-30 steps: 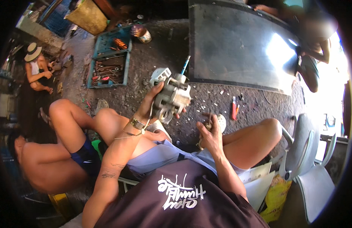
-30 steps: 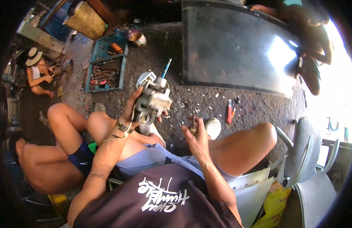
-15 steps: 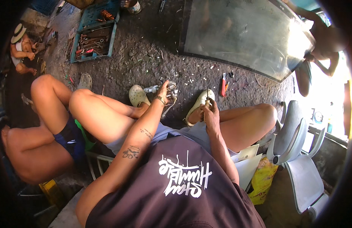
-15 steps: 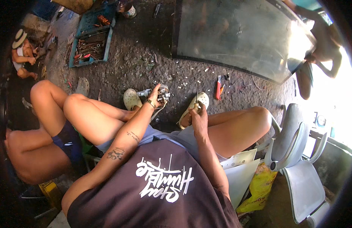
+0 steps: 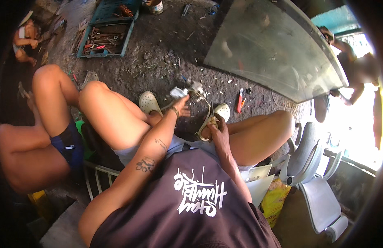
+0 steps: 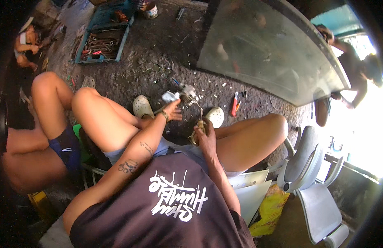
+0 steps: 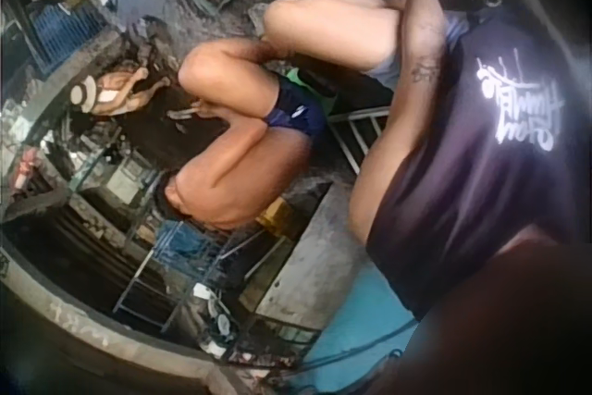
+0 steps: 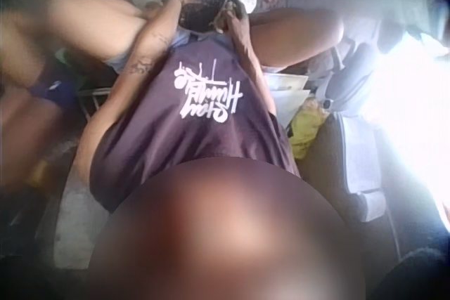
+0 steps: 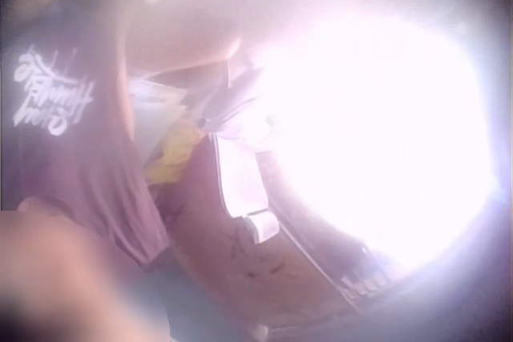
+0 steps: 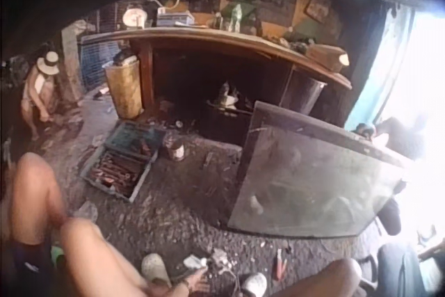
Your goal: The person sits on the floor and uses a screwdriver to disassemble a small electronic component, removing screws and separating parts. A coworker places a flat-screen TV on the floor nearby, but the wearer continues working on the small component.
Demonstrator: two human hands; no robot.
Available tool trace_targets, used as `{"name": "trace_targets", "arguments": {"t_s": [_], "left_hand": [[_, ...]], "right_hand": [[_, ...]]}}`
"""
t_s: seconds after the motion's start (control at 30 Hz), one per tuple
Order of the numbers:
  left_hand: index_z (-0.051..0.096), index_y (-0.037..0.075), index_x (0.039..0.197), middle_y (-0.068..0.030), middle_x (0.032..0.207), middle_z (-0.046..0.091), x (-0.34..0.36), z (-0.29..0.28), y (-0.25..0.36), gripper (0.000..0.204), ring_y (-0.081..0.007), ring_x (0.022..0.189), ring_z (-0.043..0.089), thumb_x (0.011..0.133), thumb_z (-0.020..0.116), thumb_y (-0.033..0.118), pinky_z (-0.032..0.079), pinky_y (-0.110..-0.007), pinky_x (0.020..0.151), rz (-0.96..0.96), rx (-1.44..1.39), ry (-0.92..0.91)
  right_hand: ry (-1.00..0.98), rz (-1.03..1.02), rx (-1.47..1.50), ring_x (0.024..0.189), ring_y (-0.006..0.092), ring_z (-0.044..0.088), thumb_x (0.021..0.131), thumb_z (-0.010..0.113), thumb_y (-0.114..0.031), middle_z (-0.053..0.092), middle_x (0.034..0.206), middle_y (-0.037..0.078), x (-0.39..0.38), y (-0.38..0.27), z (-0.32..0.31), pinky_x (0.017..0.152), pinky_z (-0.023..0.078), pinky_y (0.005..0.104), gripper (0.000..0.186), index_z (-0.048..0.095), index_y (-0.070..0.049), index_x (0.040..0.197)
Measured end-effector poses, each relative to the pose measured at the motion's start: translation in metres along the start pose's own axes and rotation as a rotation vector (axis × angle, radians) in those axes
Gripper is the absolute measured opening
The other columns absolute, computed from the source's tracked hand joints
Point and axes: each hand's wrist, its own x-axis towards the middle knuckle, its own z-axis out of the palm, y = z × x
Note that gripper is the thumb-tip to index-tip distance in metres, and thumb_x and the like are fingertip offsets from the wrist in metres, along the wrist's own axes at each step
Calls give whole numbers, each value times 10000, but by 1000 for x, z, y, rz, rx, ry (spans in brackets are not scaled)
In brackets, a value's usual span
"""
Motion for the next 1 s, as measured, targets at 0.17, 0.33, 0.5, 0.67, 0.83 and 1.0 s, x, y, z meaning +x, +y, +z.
{"name": "trace_targets", "arguments": {"t_s": [0.17, 0.33, 0.5, 0.67, 0.83, 1.0], "left_hand": [[598, 19, 1343, -201, 1293, 615, 3, 0, -20, 611, -339, 910, 712, 909, 739, 426, 624, -501, 688, 121, 592, 97], [752, -27, 969, -156, 924, 744, -8, -5, -11, 377, -287, 703, 728, 883, 761, 341, 610, -420, 616, 150, 1017, 274], [730, -12, 811, -147, 786, 744, -11, -22, 2, 370, -302, 642, 723, 849, 770, 353, 587, -423, 672, 510, 1152, 569], [607, 83, 1279, -111, 1221, 628, -1, -29, 20, 602, -259, 941, 621, 842, 798, 450, 581, -536, 754, 128, -57, 287], [368, 169, 1543, -151, 1673, 237, 16, -39, 42, 714, -355, 1451, 398, 961, 709, 405, 422, -620, 1074, 274, -584, 33], [595, 128, 1339, -83, 1364, 566, 24, -48, 58, 442, -257, 1098, 625, 982, 687, 372, 535, -551, 919, 351, -372, 191]], "right_hand": [[33, 76, 35, 1049, 196, 616, 916, 697, -171, 652, 1178, 131, 3, -16, 4, 889, 500, 300, 541, 521, 29, 1386], [39, 20, 28, 1010, 185, 631, 931, 685, -154, 669, 1143, 122, 13, -6, 5, 871, 502, 303, 456, 549, 26, 1327], [6, 50, 1, 881, 146, 628, 941, 688, -148, 680, 1052, 99, 25, 20, 1, 730, 501, 275, 432, 552, 23, 1313], [29, 43, -31, 619, 97, 550, 947, 693, -165, 674, 968, 92, 26, 26, -3, 463, 395, 249, 417, 549, 16, 1294], [32, 97, 38, 499, 78, 483, 947, 690, -167, 674, 946, 86, 20, 19, -13, 413, 357, 257, 395, 550, 11, 1271], [28, 80, 0, 832, 173, 596, 934, 684, -163, 662, 1054, 131, 22, 22, -11, 704, 463, 310, 406, 572, -5, 1291]]}}
